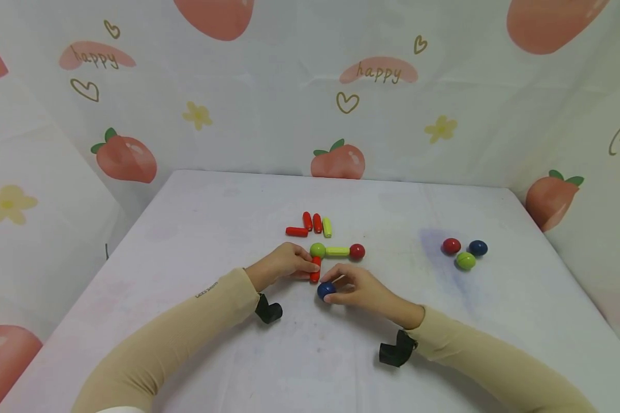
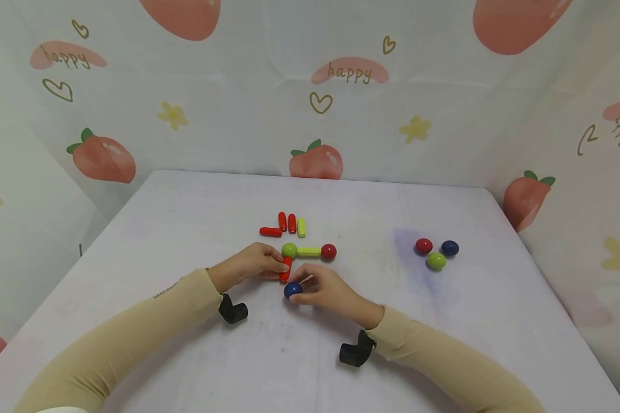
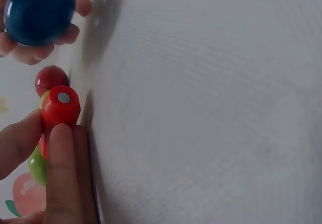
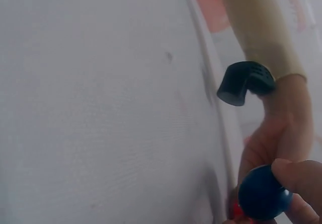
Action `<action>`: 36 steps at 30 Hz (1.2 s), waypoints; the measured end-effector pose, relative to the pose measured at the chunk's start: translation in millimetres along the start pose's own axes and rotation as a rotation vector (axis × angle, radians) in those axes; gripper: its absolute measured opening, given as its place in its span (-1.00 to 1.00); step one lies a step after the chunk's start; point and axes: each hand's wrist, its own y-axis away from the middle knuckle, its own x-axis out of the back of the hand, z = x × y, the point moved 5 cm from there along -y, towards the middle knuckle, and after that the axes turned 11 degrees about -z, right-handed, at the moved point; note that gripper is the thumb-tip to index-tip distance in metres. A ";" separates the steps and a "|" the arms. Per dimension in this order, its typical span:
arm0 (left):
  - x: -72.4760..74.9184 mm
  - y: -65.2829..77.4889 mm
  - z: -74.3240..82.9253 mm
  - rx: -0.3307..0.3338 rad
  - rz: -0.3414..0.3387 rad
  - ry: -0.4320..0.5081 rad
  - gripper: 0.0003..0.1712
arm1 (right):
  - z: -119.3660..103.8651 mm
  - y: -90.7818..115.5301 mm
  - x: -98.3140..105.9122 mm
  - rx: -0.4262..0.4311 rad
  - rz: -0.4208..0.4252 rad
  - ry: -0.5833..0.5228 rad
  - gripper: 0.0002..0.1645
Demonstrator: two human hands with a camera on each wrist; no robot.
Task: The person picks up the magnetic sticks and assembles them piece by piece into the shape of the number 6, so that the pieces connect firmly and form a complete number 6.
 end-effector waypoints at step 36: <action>1.5 1.2 2.2 -0.028 0.006 -0.061 -0.72 | -4.6 -16.4 -10.3 -0.037 0.056 0.061 -0.64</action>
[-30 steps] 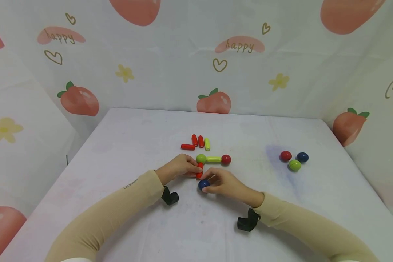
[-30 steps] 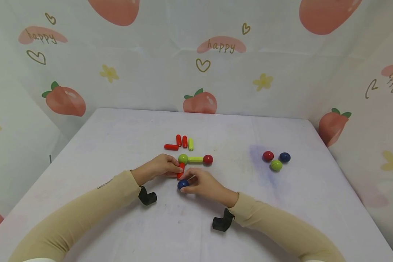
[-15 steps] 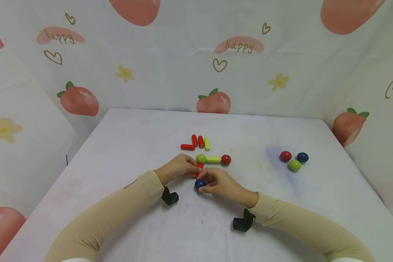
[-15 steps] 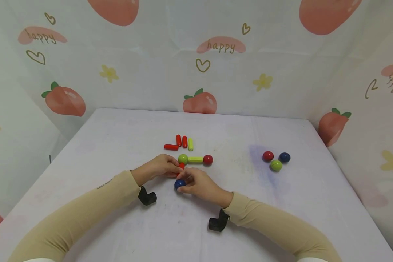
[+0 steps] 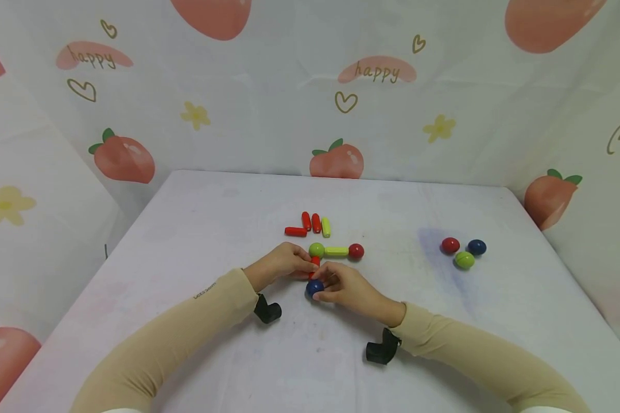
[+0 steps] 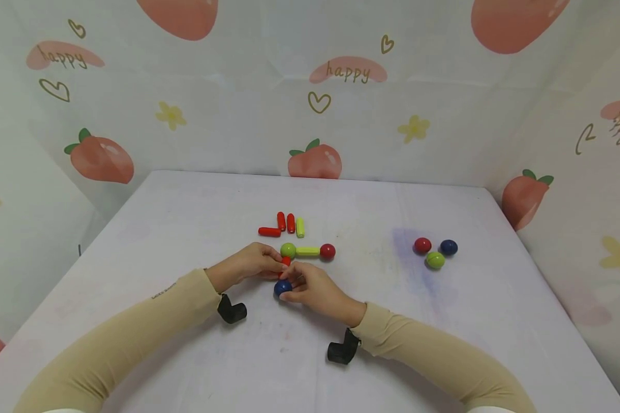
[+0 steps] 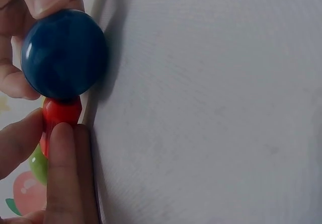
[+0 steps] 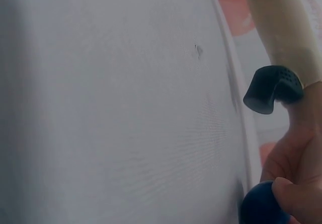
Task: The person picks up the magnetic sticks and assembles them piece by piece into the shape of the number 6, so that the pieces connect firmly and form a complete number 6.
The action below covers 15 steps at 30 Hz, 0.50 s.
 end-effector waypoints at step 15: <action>-0.7 -1.7 -1.7 0.014 -0.027 0.037 -0.72 | 3.0 -2.2 1.7 -0.015 -0.005 0.012 -0.64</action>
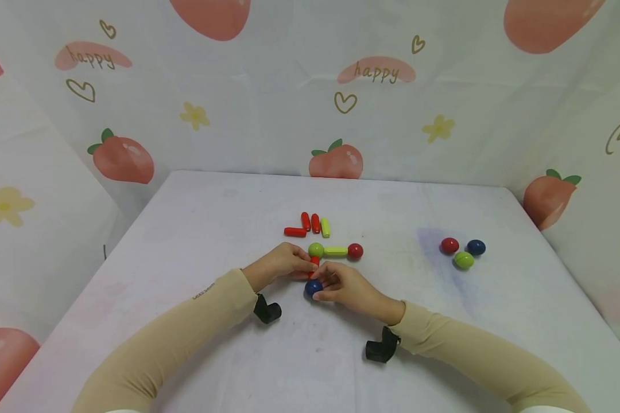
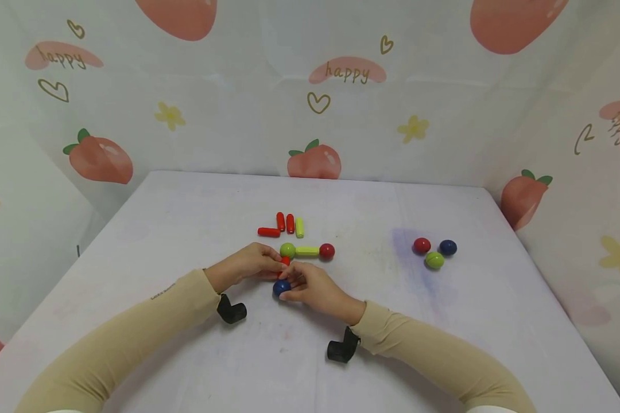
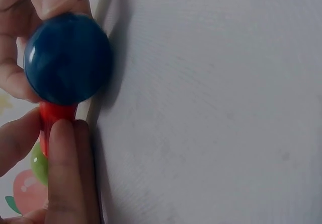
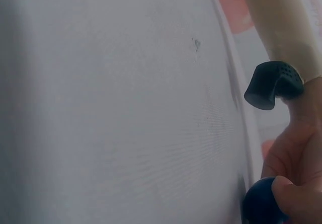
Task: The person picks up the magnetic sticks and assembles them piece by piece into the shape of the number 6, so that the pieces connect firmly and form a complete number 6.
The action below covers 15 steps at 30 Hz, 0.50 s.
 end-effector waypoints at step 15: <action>-1.1 1.0 0.9 -0.031 -0.058 0.090 -0.72 | 2.9 -2.5 1.2 0.010 -0.014 -0.030 -0.63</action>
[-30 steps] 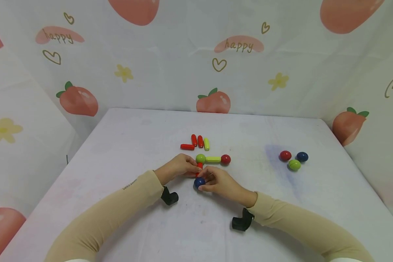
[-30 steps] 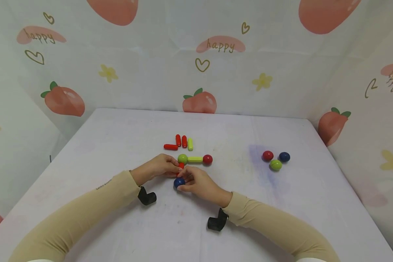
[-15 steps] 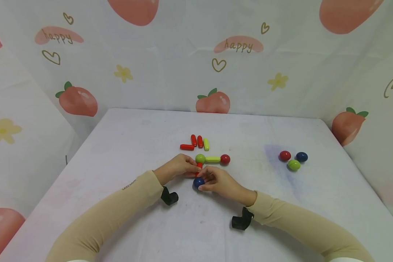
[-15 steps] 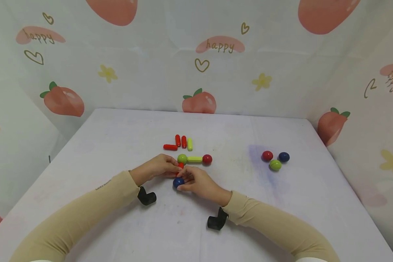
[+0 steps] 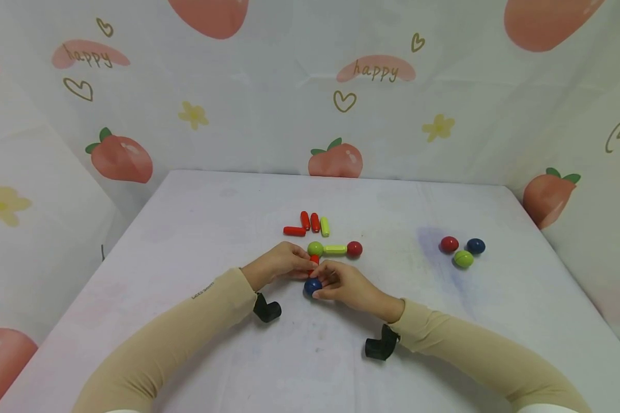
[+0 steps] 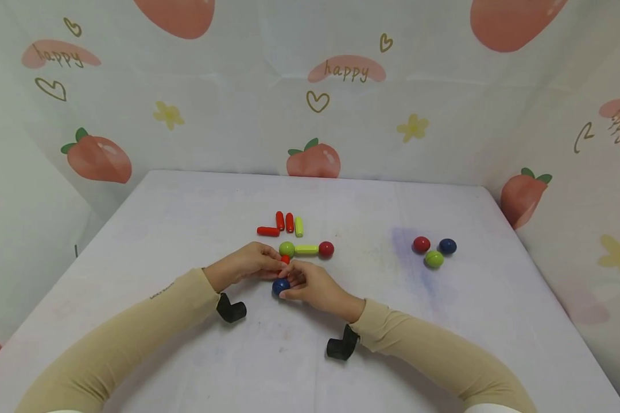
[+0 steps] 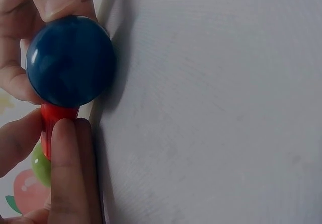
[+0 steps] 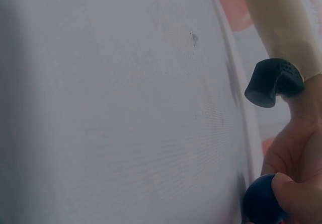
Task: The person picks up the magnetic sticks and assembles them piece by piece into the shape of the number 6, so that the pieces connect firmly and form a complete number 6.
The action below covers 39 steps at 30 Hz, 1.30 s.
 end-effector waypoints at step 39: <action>39.7 15.9 35.6 -0.024 0.113 -0.217 -0.64 | 2.4 -3.7 0.8 -0.042 -0.011 -0.016 -0.62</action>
